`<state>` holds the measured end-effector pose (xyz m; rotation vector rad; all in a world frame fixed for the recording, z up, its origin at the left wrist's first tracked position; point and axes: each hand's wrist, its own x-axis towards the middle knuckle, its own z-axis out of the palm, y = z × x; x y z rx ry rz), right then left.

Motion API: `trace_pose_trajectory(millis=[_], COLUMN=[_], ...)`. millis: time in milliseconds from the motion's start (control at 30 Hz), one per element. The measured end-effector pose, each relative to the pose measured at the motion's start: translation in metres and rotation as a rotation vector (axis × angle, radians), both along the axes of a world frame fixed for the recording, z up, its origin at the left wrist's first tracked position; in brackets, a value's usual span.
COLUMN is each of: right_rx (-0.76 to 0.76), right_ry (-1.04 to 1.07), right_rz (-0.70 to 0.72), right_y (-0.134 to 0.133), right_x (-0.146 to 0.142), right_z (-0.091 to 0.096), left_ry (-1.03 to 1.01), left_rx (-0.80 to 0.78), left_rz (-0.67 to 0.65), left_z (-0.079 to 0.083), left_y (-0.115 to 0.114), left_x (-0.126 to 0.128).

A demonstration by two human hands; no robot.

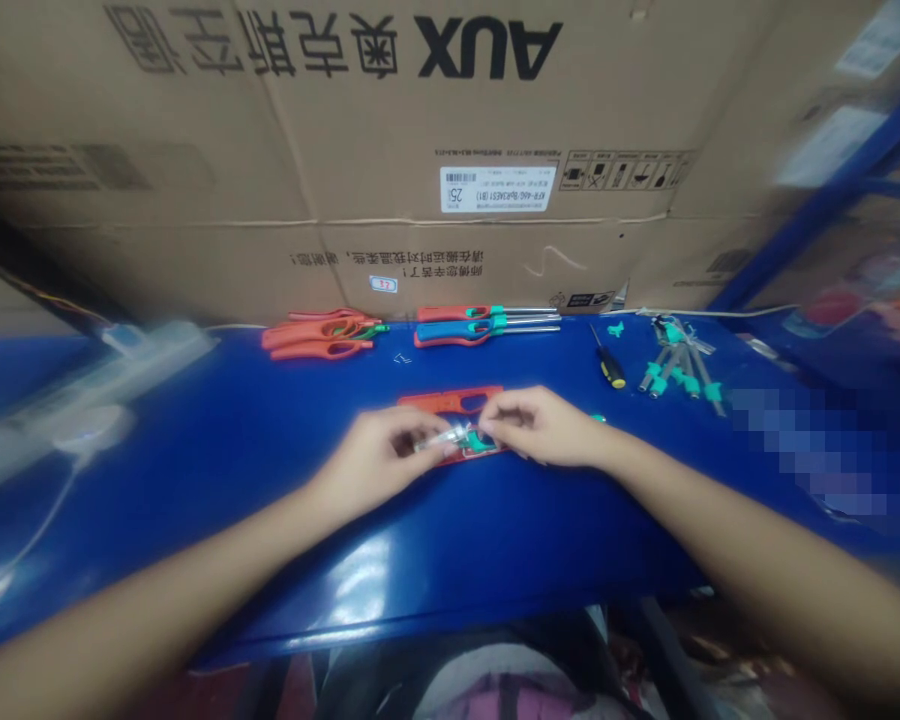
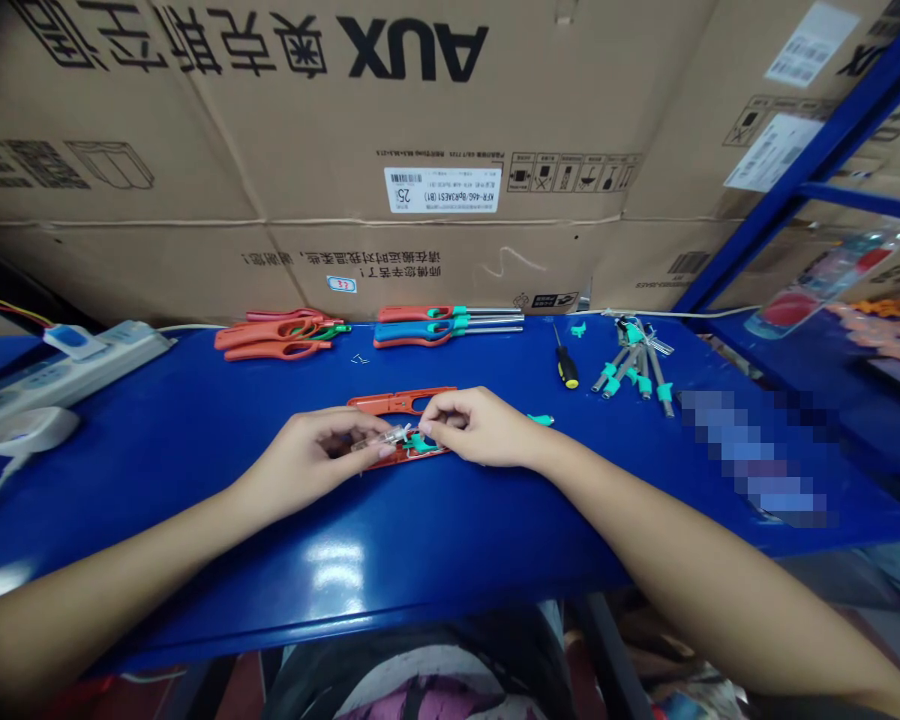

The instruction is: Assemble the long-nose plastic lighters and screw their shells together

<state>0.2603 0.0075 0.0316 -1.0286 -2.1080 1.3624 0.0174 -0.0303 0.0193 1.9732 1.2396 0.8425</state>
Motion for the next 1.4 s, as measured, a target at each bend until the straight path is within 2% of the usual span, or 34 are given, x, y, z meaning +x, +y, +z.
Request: trace_pose_trajectory(millis=[267, 500, 1400], right_rx=[-0.074, -0.071, -0.043], right_ry=[0.096, 0.127, 0.090], right_rz=[-0.001, 0.009, 0.018], right_y=[0.0029, 0.0055, 0.0077], right_x=[-0.0015, -0.0008, 0.0015], right_z=[-0.0039, -0.0074, -0.0095], left_ry=[-0.005, -0.001, 0.024], left_rx=[-0.012, -0.008, 0.014], left_rz=[0.009, 0.008, -0.027], left_z=[-0.0021, -0.0030, -0.0010], left_y=[-0.0014, -0.0010, -0.0026], left_x=[0.0016, 0.0016, 0.0027])
